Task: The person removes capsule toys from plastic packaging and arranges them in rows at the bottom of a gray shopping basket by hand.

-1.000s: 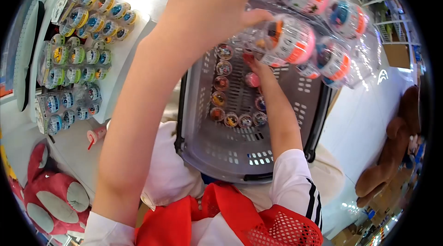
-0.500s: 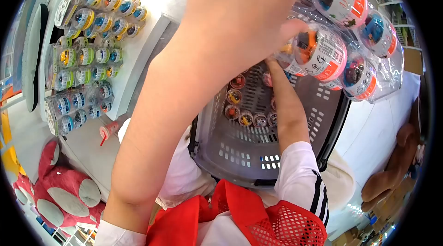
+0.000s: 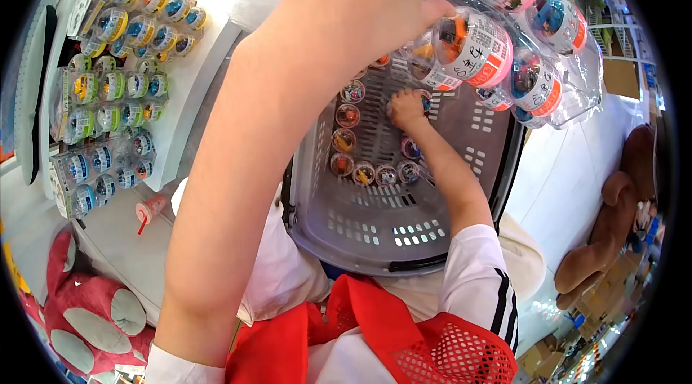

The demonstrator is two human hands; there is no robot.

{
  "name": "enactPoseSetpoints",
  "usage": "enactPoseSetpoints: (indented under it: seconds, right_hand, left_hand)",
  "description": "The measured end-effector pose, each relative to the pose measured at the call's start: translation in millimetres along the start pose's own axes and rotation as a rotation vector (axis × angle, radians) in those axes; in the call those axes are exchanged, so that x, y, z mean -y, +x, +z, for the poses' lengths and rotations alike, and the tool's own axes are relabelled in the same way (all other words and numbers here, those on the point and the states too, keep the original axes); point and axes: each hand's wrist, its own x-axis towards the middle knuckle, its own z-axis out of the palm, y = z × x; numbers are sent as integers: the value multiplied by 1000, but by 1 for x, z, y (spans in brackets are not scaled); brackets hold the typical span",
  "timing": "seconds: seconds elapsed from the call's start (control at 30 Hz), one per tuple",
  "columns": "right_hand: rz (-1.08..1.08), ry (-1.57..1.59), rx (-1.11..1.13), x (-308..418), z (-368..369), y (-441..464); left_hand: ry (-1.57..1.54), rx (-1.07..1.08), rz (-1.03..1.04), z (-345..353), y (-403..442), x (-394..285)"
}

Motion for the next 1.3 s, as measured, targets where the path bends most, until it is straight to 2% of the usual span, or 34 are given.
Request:
enactPoseSetpoints:
  seconds: [0.03, 0.13, 0.17, 0.27, 0.3, 0.4, 0.53, 0.63, 0.67, 0.77, 1.0, 1.3]
  right_hand:
    - [-44, 83, -82, -2, 6, 1]
    - [348, 832, -191, 5, -5, 8]
    - [379, 1258, -210, 2, -21, 3]
    - [445, 1911, -48, -10, 11, 27]
    - [501, 2005, -26, -12, 13, 32]
    - [337, 2487, -39, -22, 17, 32]
    - [432, 2729, -90, -23, 21, 42]
    - [524, 2651, -419, -12, 15, 54]
    - [534, 2591, -431, -19, 42, 70]
    - [651, 2259, -521, -21, 46, 80]
    - [765, 1686, -505, -19, 33, 84]
    - [764, 1312, -412, -18, 36, 87]
  left_hand:
    - [-5, -23, 6, 5, 0, 2]
    - [-37, -41, 8, 9, -2, 5]
    - [-33, -32, 2, 8, -1, 5]
    - [-10, -7, -9, 3, 0, 2]
    - [-12, -9, -5, 2, 1, 2]
    - [-58, -29, 26, 1, -1, 3]
    - [-36, -1, -3, 2, 2, 4]
    - [-53, -9, -5, -5, -2, -5]
    - [-75, -4, -2, -8, -2, -6]
    - [-143, 3, -2, -8, -1, -2]
    - [-87, -40, -8, 8, -1, 3]
    - [-71, -29, -4, 9, 2, 1]
